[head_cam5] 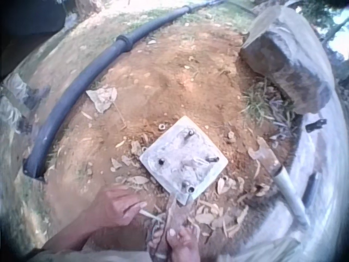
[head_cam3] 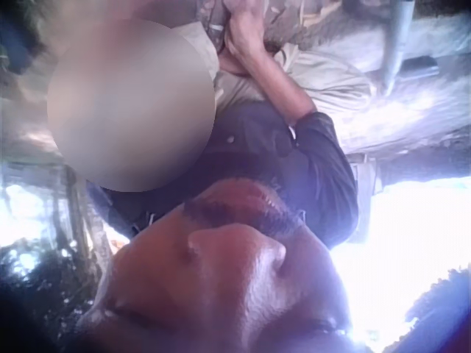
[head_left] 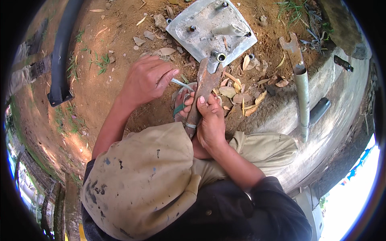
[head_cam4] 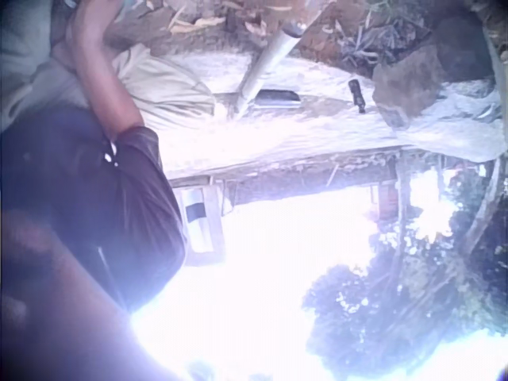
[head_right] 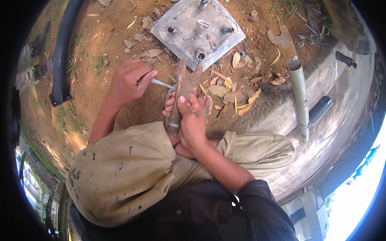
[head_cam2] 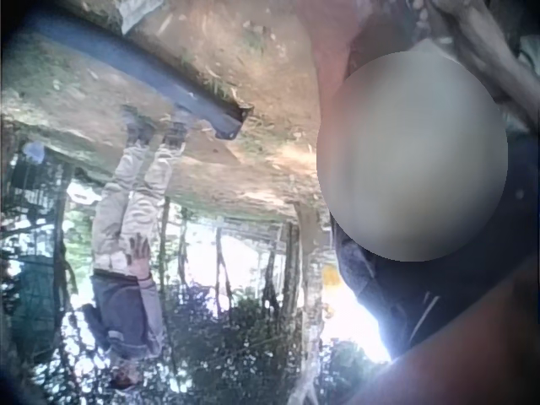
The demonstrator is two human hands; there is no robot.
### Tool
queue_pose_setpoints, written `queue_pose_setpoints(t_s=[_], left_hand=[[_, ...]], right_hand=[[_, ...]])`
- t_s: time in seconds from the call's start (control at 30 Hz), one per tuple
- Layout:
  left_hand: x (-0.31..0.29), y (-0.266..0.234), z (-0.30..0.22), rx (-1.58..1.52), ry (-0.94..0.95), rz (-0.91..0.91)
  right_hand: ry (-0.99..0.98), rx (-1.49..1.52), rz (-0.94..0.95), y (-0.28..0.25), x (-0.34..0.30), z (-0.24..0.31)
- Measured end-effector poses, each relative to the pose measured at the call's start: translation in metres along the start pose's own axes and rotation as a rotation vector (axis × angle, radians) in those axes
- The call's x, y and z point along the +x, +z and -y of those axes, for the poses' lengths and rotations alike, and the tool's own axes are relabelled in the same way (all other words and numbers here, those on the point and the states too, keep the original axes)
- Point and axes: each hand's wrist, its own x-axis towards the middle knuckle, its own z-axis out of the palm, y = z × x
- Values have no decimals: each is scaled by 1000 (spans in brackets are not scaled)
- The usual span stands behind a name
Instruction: The person, sitting on the ground, uses an open-end wrench to scrape dirt and debris off a metal baseplate and around the bolts attached to it.
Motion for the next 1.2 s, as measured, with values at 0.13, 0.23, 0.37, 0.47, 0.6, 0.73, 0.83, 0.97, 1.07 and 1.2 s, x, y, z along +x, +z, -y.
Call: queue_pose_setpoints(t_s=[0.13,0.23,0.37,0.47,0.6,0.73,0.83,0.97,1.07,1.2], left_hand=[[-4,-1,4,-12,9,20],[-2,4,2,-46,30,8],[-1,1,3,-33,10,64],[0,-1,2,-22,1,69],[-5,7,0,-88,34,102],[-8,24,-21,-122,-9,101],[4,41,-32,-137,-135,-99],[30,48,-32,-97,-155,-91],[48,47,-42,-41,-101,-27],[61,51,-45,76,-26,9]], right_hand=[[-33,2,-53,-1,0,0],[-70,-68,-9,-10,9,10],[-90,-215,21,-24,21,33],[-40,-381,92,-47,27,62],[-86,-1379,174,-59,43,178],[-184,-1459,-5,-78,25,228],[-189,-916,-55,-108,0,197],[-244,-812,-63,-133,-5,149],[-377,-1172,-223,-138,0,140],[-469,-1350,-370,-144,5,152]])
